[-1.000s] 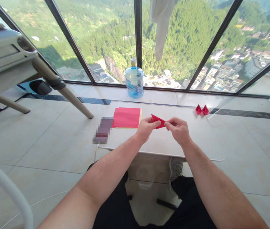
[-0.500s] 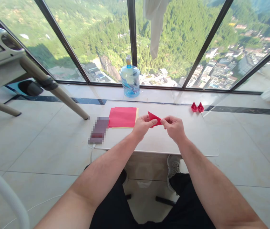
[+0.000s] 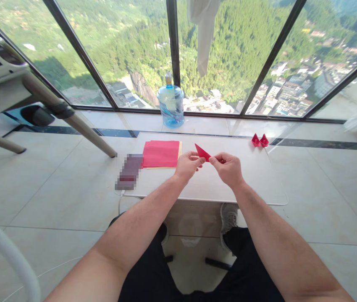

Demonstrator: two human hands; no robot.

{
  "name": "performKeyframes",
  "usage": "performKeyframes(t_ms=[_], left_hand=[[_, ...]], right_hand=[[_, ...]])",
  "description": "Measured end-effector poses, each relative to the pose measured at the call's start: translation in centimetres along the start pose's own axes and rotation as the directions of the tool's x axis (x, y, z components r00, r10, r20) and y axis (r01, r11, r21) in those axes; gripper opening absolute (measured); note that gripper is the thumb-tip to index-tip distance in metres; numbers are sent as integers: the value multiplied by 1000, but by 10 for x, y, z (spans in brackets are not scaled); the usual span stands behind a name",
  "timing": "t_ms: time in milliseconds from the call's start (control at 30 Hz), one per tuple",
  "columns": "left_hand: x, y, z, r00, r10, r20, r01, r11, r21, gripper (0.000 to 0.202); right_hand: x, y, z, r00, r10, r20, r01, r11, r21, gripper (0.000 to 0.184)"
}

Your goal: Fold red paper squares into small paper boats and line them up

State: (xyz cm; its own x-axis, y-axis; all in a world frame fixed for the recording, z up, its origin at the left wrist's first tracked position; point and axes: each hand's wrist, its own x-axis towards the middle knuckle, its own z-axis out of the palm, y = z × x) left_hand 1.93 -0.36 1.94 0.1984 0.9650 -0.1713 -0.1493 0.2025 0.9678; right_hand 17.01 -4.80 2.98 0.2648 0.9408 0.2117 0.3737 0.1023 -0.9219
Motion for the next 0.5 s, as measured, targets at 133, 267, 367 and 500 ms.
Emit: performKeyframes(t_ms=[133, 267, 367, 500], left_hand=[[-4, -1, 7, 998, -44, -47, 41, 997, -72, 34], [-6, -1, 11, 999, -37, -22, 33, 986, -164, 22], [-7, 1, 9, 1000, -19, 15, 22, 987, -161, 21], [-9, 4, 6, 998, -22, 64, 32, 986, -161, 30]], right_hand=[[-4, 2, 6, 991, -136, 2, 135, 978, -158, 17], [-4, 1, 4, 987, -144, 77, 157, 967, -200, 18], [-3, 1, 2, 986, -121, 110, 142, 969, -203, 22], [-1, 8, 2, 986, -96, 134, 120, 976, -181, 27]])
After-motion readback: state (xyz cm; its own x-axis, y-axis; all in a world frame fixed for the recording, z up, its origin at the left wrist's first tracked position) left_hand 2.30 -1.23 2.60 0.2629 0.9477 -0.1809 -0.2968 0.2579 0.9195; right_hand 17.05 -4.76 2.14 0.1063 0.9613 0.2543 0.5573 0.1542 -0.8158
